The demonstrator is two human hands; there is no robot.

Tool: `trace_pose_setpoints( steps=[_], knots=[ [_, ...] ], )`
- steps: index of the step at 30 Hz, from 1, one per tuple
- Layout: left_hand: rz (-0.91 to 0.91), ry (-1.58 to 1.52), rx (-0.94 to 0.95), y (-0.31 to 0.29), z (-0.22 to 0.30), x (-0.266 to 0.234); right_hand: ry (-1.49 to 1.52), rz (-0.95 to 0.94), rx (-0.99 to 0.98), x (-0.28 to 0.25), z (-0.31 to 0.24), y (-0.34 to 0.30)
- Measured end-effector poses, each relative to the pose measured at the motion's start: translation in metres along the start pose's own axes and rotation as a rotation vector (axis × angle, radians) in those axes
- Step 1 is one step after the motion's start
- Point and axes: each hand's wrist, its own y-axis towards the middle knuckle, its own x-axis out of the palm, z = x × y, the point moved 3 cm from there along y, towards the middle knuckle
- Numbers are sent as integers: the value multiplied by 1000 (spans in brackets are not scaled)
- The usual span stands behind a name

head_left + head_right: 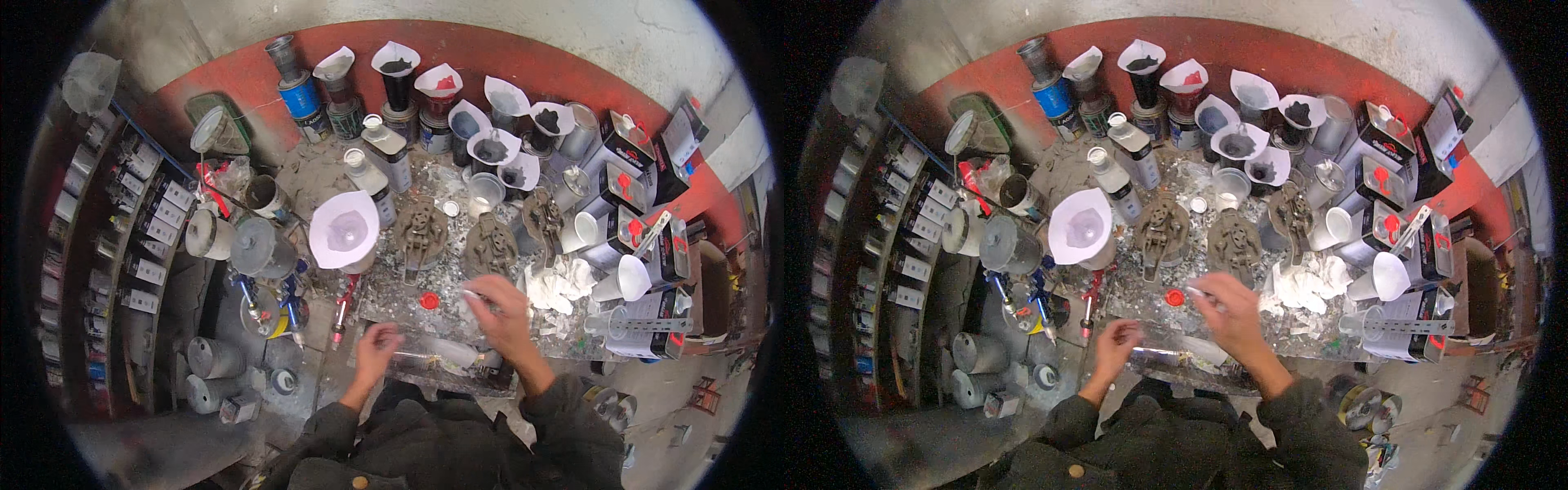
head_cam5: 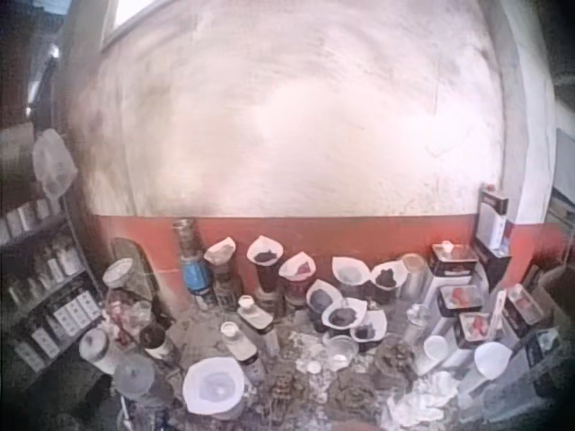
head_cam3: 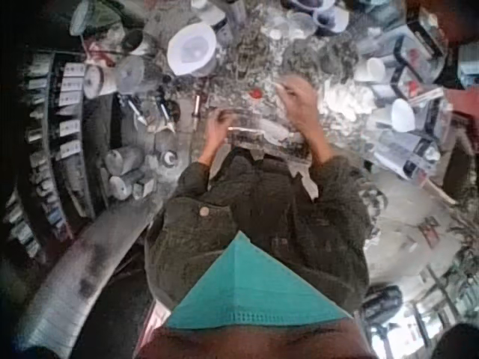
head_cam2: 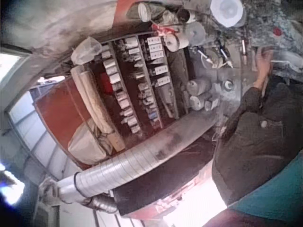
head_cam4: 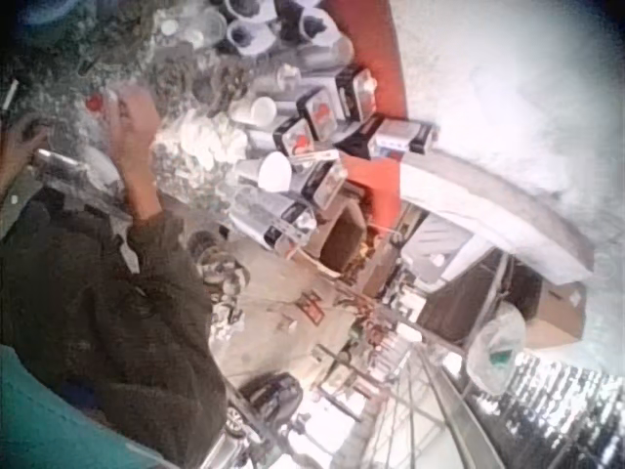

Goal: The person mixes white paint with a hardener in a container using a ruler, then attaches a spray gun. They walk to a white car in a paint booth and apply yellow masking tape along the edges of the hood and fender, securing newspaper over the taped areas.

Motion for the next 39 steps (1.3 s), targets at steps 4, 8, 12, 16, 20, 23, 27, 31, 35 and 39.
trace_pose_setpoints(
  steps=[4, 8, 12, 16, 20, 23, 27, 31, 35, 39],
  knots=[
    [188, -126, 60, 20, -14, -69, -209, -95, -246, 79, -20, 68],
    [180, -188, 22, 32, -8, -100, -349, -66, -327, 116, -14, 98],
    [160, -136, 38, 33, 1, -138, -235, 134, -283, 115, -26, 98],
    [251, -42, 202, 32, 56, -192, -234, 162, -140, 113, -35, 77],
    [575, 272, 545, 48, 162, -267, -184, 213, -45, 133, -39, 53],
    [700, 353, 692, 105, 238, -305, -115, 250, 30, 135, -42, 42],
    [780, 836, 929, 209, 301, -339, -12, 152, 114, 138, -31, 33],
    [645, 1168, 666, 346, 311, -424, 490, 280, 474, 124, -22, 13],
    [584, 1315, 453, 409, 296, -431, 761, 544, 510, 41, -3, -36],
    [575, 1317, 422, 415, 297, -428, 363, 1001, 477, -82, 15, -115]
  ],
)
